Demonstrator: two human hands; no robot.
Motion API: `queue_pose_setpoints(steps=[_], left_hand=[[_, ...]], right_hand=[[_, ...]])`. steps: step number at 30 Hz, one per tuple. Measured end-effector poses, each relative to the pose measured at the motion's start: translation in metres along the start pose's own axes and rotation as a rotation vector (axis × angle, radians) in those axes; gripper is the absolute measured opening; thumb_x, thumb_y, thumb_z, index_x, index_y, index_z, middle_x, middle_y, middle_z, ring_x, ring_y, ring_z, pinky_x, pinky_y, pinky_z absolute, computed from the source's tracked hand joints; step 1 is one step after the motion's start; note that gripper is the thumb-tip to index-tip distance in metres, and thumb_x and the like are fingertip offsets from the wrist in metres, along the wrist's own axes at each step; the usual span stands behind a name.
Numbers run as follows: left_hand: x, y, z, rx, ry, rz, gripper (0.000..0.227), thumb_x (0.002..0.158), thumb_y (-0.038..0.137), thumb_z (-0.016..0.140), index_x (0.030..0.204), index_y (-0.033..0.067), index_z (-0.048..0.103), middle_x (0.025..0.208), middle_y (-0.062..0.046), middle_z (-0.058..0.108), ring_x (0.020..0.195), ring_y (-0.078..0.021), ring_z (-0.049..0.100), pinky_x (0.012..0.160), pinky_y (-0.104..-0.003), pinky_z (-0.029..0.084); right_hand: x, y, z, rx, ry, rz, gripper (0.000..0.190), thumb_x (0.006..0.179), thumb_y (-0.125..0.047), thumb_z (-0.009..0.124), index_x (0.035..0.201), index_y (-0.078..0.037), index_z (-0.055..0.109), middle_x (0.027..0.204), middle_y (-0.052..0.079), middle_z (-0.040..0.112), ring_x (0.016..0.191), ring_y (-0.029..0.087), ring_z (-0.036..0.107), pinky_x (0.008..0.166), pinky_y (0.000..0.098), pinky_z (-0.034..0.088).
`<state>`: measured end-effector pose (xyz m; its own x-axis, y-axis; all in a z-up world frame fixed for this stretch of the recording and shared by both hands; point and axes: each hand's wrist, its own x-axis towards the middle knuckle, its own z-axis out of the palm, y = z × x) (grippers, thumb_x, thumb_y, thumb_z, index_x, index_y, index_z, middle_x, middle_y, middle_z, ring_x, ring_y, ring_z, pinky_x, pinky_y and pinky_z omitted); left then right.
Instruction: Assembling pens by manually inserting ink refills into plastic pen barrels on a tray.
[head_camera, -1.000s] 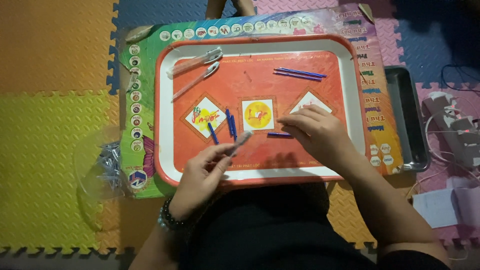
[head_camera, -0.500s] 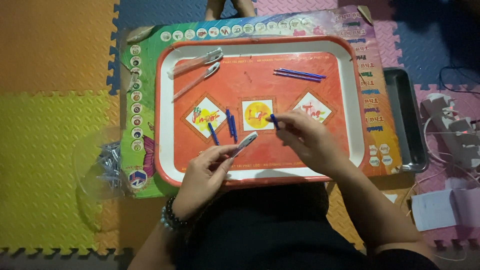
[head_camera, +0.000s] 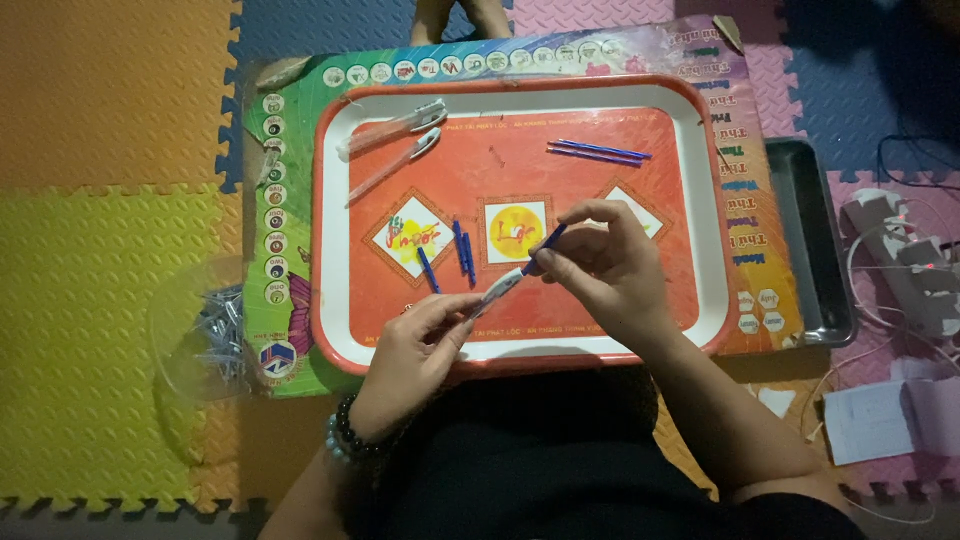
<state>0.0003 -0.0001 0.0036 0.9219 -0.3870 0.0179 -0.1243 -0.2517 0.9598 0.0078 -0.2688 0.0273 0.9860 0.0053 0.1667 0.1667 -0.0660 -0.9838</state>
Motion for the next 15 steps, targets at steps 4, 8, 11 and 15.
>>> queue_pose_setpoints(steps=[4, 8, 11, 15], left_hand=[[0.000, 0.005, 0.000, 0.003, 0.007, -0.005, 0.028, 0.104, 0.007, 0.076, 0.130, 0.0087, 0.085, 0.110, -0.016, 0.085, 0.099, -0.0308, 0.085, 0.082, -0.042, 0.072], [-0.002, -0.002, -0.002, 0.025, 0.033, 0.007, 0.029, 0.103, 0.007, 0.076, 0.130, 0.0123, 0.086, 0.111, -0.013, 0.086, 0.101, -0.0312, 0.085, 0.084, -0.042, 0.071], [-0.001, 0.005, -0.006, 0.030, 0.039, 0.013, 0.029, 0.103, 0.006, 0.075, 0.129, 0.0126, 0.086, 0.112, -0.013, 0.086, 0.105, -0.0323, 0.085, 0.086, -0.042, 0.070], [-0.001, 0.011, -0.007, 0.018, 0.042, 0.002, 0.029, 0.104, 0.005, 0.074, 0.129, 0.0122, 0.087, 0.112, -0.013, 0.086, 0.105, -0.0316, 0.086, 0.086, -0.041, 0.070]], right_hand=[[0.000, -0.006, 0.003, -0.011, 0.023, -0.001, 0.043, 0.102, -0.002, 0.081, 0.135, -0.002, 0.054, 0.097, 0.022, 0.082, 0.089, 0.029, 0.085, 0.080, 0.0422, 0.072], [0.003, -0.014, 0.004, -0.052, 0.045, -0.013, 0.032, 0.101, 0.000, 0.083, 0.126, 0.001, 0.063, 0.096, 0.021, 0.084, 0.086, 0.028, 0.085, 0.078, 0.0412, 0.072], [0.003, -0.015, -0.001, -0.046, 0.067, -0.018, 0.023, 0.102, 0.000, 0.083, 0.120, 0.002, 0.069, 0.095, 0.020, 0.084, 0.087, 0.025, 0.084, 0.078, 0.0402, 0.071], [0.001, -0.014, -0.002, -0.072, 0.093, 0.021, 0.018, 0.100, -0.002, 0.087, 0.114, 0.003, 0.076, 0.088, 0.019, 0.084, 0.080, 0.021, 0.082, 0.076, 0.0381, 0.070]])
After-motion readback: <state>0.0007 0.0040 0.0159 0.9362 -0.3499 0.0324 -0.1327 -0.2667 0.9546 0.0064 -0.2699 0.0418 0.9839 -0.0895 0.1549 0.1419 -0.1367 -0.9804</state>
